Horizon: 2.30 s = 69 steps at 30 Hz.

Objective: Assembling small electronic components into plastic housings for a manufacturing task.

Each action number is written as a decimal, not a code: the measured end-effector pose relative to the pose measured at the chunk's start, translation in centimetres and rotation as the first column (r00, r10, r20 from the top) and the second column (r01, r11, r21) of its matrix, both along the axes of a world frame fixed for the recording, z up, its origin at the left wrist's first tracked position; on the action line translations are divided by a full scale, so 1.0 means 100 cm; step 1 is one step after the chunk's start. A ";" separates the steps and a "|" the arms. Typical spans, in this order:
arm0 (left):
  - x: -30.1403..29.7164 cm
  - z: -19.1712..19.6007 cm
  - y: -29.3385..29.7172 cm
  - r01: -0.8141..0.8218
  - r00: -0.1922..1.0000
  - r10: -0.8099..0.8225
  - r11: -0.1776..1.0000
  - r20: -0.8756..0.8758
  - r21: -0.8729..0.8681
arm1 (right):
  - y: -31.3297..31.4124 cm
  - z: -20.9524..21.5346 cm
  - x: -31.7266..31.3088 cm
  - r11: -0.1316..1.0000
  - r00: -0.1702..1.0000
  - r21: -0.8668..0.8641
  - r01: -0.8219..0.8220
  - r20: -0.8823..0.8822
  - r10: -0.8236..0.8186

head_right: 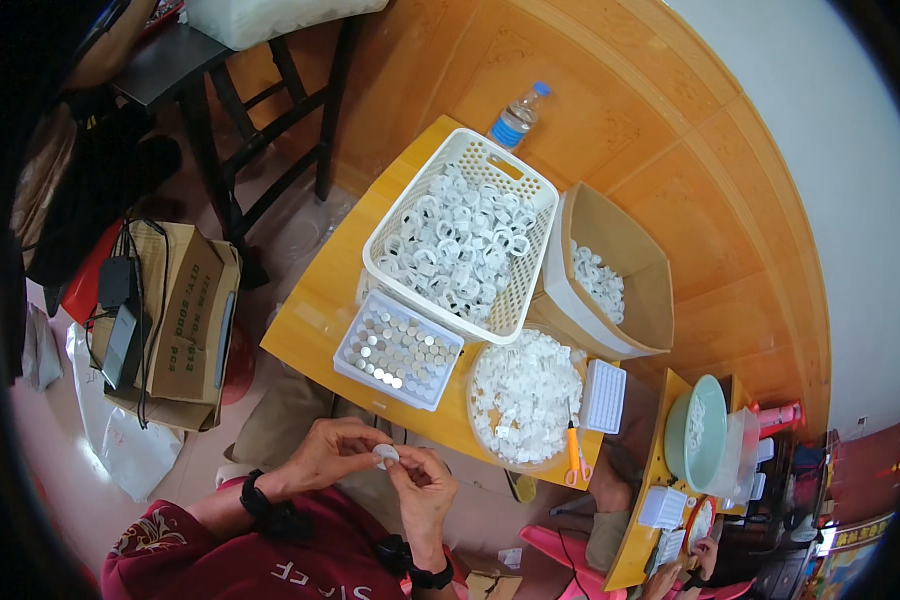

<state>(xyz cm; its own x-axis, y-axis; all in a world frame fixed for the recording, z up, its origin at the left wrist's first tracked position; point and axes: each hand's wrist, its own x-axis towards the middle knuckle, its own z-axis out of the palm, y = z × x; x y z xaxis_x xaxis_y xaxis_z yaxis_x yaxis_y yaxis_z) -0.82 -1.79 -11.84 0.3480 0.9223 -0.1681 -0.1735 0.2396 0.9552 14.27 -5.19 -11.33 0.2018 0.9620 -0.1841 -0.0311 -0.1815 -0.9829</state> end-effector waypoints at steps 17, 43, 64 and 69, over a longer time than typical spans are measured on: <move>0.017 -0.088 -0.026 0.340 0.774 0.112 0.757 -0.623 0.558 | -0.023 -0.077 0.019 0.990 0.987 -0.136 -0.043 0.146 0.063; 0.075 -0.025 0.017 0.043 0.941 0.064 0.951 0.331 -0.306 | 0.015 -0.022 0.062 0.989 0.999 0.151 -0.007 0.036 0.001; -0.048 0.029 0.030 0.390 0.789 -0.239 0.907 0.566 -0.160 | 0.115 0.118 0.072 0.841 0.755 0.531 0.100 0.510 -0.412; -0.071 0.030 0.016 0.508 0.772 -0.385 0.852 0.505 -0.128 | 0.191 0.143 0.108 0.771 0.514 0.633 -0.066 0.684 -0.518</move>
